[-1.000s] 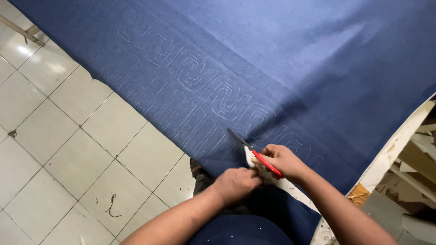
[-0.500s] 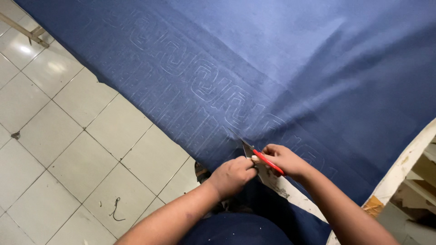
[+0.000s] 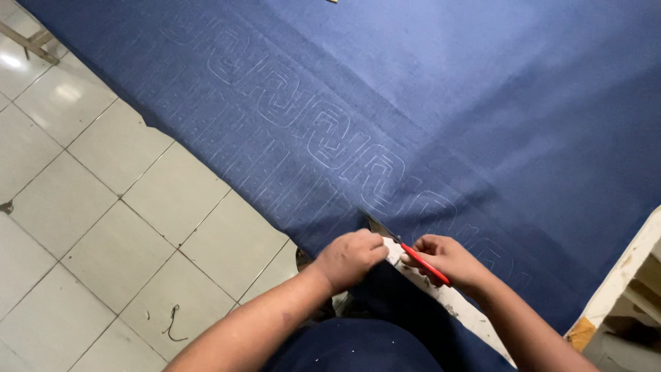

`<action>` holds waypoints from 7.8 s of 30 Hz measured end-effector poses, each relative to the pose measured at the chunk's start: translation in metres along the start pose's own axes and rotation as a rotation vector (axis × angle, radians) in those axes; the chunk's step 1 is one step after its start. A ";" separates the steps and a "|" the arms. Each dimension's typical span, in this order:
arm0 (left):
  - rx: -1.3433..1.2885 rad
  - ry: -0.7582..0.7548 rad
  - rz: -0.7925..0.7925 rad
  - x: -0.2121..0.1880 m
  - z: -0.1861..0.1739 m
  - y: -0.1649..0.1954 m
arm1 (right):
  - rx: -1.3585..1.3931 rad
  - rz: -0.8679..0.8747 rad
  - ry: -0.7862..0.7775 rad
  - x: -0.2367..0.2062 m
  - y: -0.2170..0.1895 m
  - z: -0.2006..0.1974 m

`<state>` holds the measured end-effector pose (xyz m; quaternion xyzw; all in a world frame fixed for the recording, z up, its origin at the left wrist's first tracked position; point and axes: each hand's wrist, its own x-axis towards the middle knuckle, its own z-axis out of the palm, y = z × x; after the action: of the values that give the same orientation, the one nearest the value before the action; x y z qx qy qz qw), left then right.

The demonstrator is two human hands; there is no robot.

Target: The person aligns a pink paper pattern template on blue fabric spread over a cutting table and traces its outline onto the fabric. They then pick up scissors and cut along the marked lines, and finally fold and roll the cut fabric on the table.

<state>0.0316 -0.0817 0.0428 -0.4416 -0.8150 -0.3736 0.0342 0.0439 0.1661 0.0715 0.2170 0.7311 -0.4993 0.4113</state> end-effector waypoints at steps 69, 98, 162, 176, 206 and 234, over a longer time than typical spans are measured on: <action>0.030 0.012 -0.223 -0.013 -0.084 -0.101 | -0.050 -0.116 -0.096 0.114 -0.135 0.042; 0.033 -0.041 -0.386 -0.016 -0.112 -0.132 | -0.063 -0.121 -0.133 0.123 -0.195 0.060; -0.413 -0.415 0.205 -0.018 -0.214 -0.286 | -0.046 -0.077 -0.045 0.172 -0.293 0.137; -0.325 -0.393 0.088 -0.022 -0.218 -0.274 | -0.023 -0.173 -0.118 0.213 -0.305 0.141; -0.336 -0.425 0.269 -0.023 -0.251 -0.352 | -0.177 -0.125 -0.080 0.219 -0.351 0.163; 0.073 -0.263 -0.104 -0.041 -0.319 -0.385 | -0.107 -0.125 -0.063 0.232 -0.386 0.183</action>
<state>-0.3180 -0.4407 0.0333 -0.4422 -0.8474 -0.2837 -0.0764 -0.2987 -0.1795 0.0647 0.1330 0.7555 -0.4908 0.4131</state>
